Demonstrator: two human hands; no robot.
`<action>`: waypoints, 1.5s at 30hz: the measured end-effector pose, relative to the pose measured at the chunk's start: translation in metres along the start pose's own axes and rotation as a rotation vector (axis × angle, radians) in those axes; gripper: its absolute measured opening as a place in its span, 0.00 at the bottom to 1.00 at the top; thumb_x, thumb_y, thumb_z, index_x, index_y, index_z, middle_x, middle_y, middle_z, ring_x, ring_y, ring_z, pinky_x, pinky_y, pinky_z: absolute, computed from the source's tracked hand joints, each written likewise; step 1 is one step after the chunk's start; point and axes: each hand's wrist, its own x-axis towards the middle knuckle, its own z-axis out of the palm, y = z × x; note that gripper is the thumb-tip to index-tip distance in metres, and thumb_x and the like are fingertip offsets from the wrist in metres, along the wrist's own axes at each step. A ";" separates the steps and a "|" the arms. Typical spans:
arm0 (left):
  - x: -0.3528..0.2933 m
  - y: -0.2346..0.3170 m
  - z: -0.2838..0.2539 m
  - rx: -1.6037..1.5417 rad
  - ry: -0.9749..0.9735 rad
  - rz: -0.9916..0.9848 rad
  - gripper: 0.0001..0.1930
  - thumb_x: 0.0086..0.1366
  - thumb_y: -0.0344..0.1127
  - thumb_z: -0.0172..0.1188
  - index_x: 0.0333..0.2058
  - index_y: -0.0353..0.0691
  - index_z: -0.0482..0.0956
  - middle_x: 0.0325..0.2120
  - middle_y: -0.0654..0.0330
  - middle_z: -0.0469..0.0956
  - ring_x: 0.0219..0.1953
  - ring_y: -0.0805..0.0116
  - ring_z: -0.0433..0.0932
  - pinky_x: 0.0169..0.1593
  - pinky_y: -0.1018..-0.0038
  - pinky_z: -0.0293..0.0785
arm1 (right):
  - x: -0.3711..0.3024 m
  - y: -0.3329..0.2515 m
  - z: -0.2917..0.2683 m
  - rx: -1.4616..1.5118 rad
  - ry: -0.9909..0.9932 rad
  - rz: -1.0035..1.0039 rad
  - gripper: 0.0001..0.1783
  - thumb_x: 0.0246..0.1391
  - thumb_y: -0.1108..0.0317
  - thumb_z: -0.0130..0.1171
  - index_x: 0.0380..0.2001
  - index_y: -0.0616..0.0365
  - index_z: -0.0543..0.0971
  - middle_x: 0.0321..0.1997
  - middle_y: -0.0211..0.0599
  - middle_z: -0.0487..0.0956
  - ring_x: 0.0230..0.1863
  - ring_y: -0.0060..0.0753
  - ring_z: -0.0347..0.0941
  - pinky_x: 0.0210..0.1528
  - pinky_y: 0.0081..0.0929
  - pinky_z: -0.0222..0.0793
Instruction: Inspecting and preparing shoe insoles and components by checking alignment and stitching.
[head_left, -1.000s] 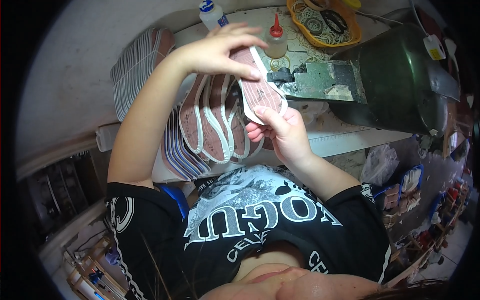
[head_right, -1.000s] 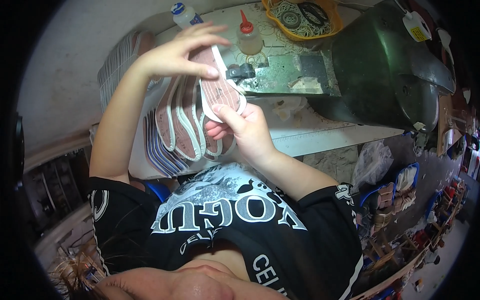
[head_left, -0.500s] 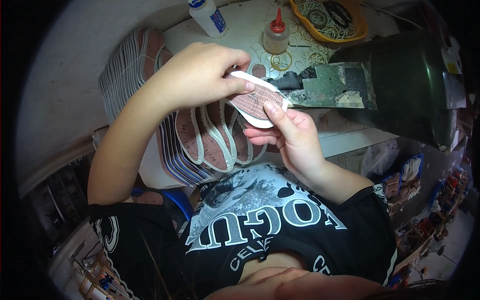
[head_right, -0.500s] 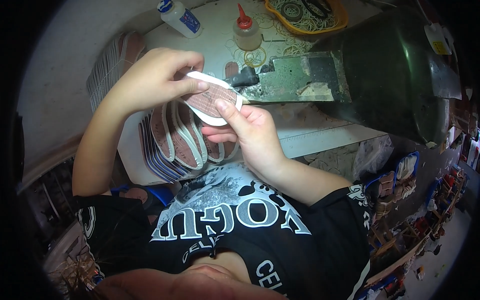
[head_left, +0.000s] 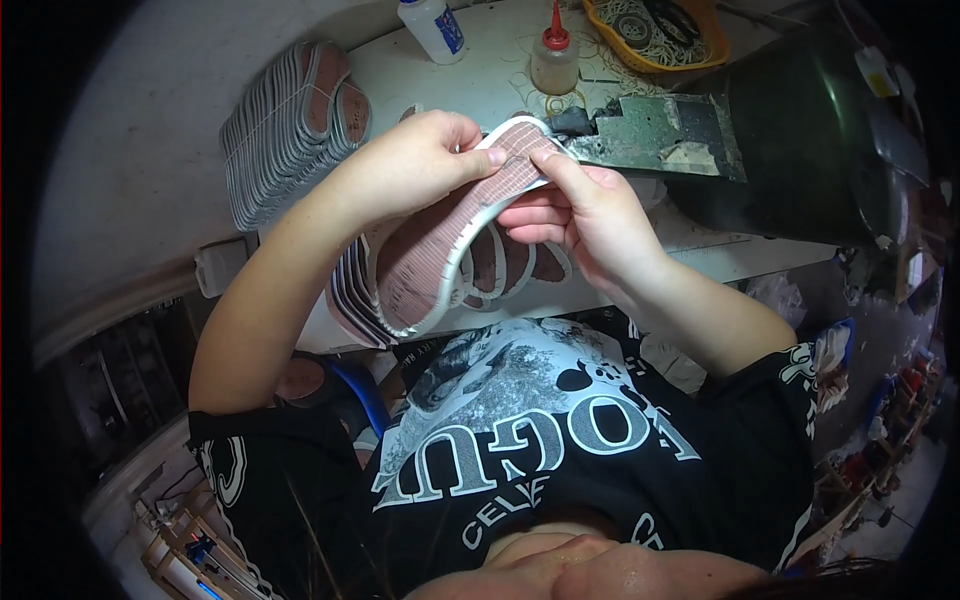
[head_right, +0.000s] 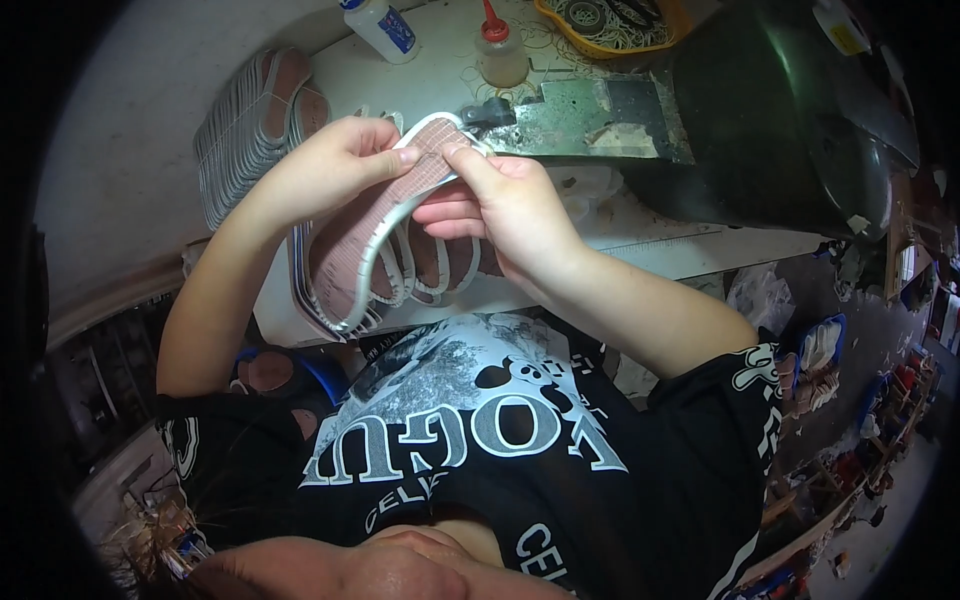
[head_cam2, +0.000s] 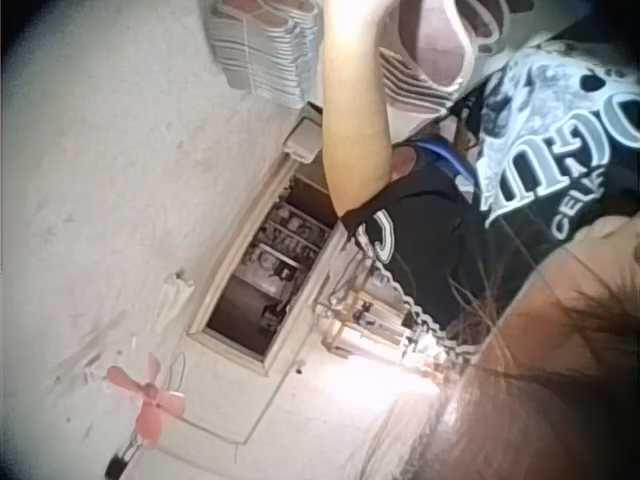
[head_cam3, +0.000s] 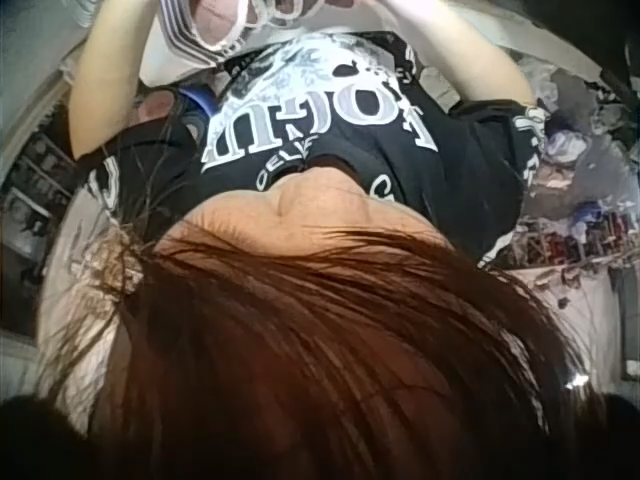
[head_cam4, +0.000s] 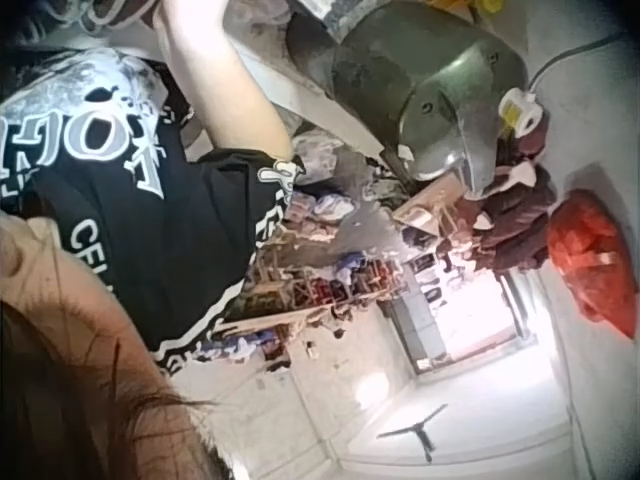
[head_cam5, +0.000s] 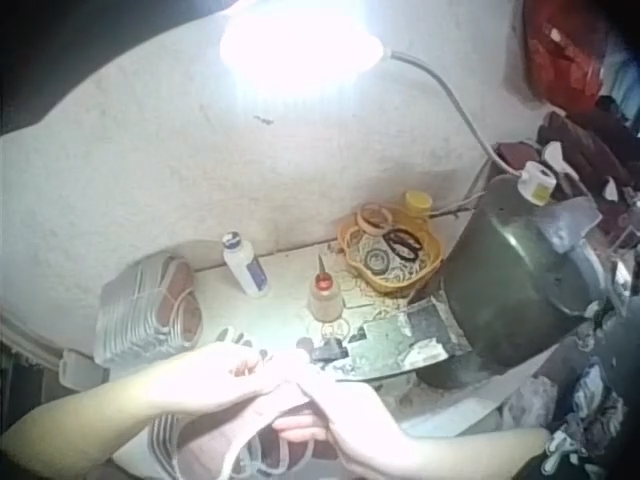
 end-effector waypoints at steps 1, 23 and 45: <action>0.000 -0.001 0.002 -0.059 -0.004 -0.001 0.17 0.65 0.45 0.55 0.28 0.34 0.75 0.17 0.69 0.70 0.20 0.83 0.63 0.22 0.82 0.61 | 0.000 -0.001 -0.001 -0.024 0.006 0.015 0.19 0.61 0.58 0.49 0.39 0.68 0.74 0.33 0.44 0.79 0.32 0.30 0.79 0.34 0.20 0.77; 0.022 0.011 -0.003 -0.327 0.095 -0.131 0.23 0.59 0.51 0.61 0.15 0.38 0.72 0.05 0.64 0.68 0.04 0.80 0.62 0.08 0.84 0.56 | -0.033 0.007 -0.049 -0.249 -0.072 -0.078 0.16 0.59 0.63 0.54 0.38 0.69 0.77 0.32 0.33 0.79 0.31 0.15 0.73 0.34 0.15 0.69; -0.112 -0.120 0.058 -1.340 0.647 0.436 0.16 0.70 0.44 0.45 0.44 0.36 0.72 0.37 0.64 0.75 0.37 0.76 0.72 0.45 0.79 0.68 | -0.030 0.061 0.080 -1.180 -0.476 -1.004 0.17 0.45 0.68 0.62 0.11 0.58 0.67 0.09 0.37 0.66 0.10 0.37 0.65 0.15 0.31 0.60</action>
